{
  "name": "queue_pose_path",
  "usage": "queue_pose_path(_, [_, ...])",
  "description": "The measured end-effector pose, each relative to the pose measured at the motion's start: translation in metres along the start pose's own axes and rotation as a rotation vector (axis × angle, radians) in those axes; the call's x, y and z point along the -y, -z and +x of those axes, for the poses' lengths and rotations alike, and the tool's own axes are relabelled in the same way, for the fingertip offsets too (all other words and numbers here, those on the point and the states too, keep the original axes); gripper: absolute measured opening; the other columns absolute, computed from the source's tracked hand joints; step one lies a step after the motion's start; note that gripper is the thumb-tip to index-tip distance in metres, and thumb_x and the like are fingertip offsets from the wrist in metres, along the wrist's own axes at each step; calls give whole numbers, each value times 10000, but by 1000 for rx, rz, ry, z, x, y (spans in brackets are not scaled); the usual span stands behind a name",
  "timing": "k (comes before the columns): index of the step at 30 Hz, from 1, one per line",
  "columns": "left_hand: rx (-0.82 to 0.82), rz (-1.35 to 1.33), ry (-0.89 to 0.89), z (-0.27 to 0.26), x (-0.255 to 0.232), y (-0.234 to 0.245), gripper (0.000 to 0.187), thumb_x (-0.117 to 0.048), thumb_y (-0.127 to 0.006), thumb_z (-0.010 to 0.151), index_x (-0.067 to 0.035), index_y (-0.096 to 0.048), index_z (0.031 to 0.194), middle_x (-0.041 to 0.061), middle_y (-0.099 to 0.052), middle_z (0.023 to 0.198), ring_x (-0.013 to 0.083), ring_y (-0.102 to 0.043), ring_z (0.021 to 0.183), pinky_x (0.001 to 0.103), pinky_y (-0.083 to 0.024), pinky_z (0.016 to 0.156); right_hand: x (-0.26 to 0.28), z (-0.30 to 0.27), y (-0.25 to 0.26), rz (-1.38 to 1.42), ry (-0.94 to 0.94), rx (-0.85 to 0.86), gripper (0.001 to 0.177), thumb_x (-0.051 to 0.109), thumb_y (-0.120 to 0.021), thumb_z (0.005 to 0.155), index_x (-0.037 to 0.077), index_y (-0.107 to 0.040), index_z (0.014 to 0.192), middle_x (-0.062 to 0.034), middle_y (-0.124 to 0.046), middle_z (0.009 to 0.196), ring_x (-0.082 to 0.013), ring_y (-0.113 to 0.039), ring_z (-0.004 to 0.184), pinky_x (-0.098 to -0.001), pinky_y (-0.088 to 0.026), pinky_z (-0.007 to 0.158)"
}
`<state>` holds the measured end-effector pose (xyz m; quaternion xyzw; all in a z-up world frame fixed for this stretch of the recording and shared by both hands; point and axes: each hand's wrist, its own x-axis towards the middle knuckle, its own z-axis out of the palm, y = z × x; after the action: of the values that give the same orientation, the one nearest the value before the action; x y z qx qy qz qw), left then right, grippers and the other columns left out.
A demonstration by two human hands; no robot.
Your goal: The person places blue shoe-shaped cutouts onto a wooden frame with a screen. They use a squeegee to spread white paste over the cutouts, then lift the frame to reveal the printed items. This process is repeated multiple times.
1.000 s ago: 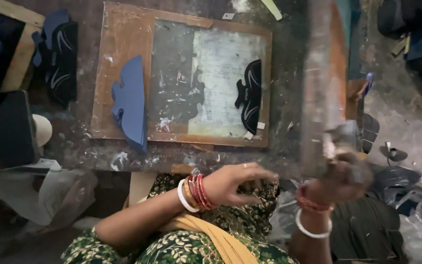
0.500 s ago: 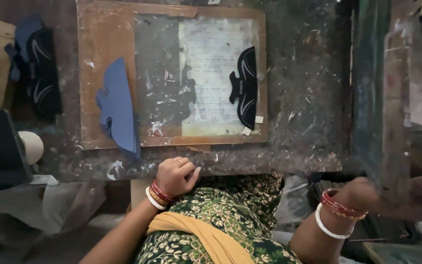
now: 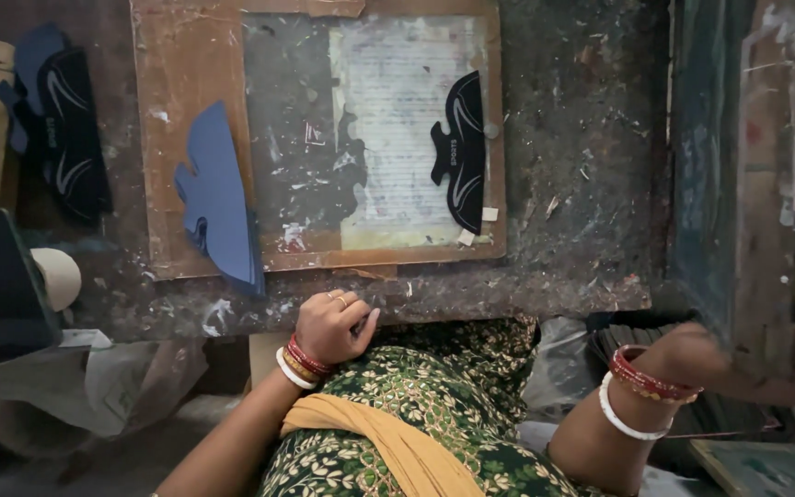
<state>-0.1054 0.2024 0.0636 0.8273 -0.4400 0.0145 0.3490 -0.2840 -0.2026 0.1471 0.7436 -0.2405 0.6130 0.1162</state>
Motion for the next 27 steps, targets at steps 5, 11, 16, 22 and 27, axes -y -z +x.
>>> queue_pose_path(5, [6, 11, 5, 0, -1, 0, 276, -194, -764, 827, -122, -573, 640, 43, -588, 651, 253, -610, 615, 388, -475, 557, 8, 10, 7, -137, 146, 92, 250, 93, -484, 1161, -60, -516, 1356, -189, -601, 1224, -280, -618, 1049, -431, -514, 933])
queue_pose_path(11, [40, -150, 87, 36, 18, 17, 204, -219, -771, 883, -137, -677, 722, 43, -631, 651, 190, -606, 552, 357, -479, 517, -21, -16, 1, 29, 22, 24, 265, 150, -499, 1203, -101, -488, 1289, -197, -580, 1179, -296, -576, 1027, -445, -506, 907])
queue_pose_path(16, [-126, 99, 71, 146, 139, 71, 210, -204, -780, 872, -62, -725, 1016, 145, -705, 970, 341, -658, 933, 457, -521, 814, -18, -7, 8, 117, -173, 48, 228, 153, -527, 1179, -74, -540, 1169, -157, -552, 1059, -273, -491, 916, -422, -466, 846])
queue_pose_path(22, [-314, 461, 266, 134, 425, 88, 309, -147, -667, 982, 27, -700, 1236, 257, -646, 1325, 445, -586, 1205, 507, -454, 1049, -11, 1, 13, -230, 163, 119, 254, 164, -545, 1183, -79, -522, 1253, -236, -537, 1156, -347, -568, 1031, -470, -501, 920])
queue_pose_path(27, [-245, 430, 290, 128, 455, 103, 350, -132, -609, 1056, 41, -657, 1357, 246, -568, 1519, 440, -482, 1418, 483, -382, 1196, -70, -42, 26, -393, 319, 123, 403, 137, -604, 1174, -103, -388, 1414, -307, -548, 1343, -440, -656, 1172, -519, -564, 993])
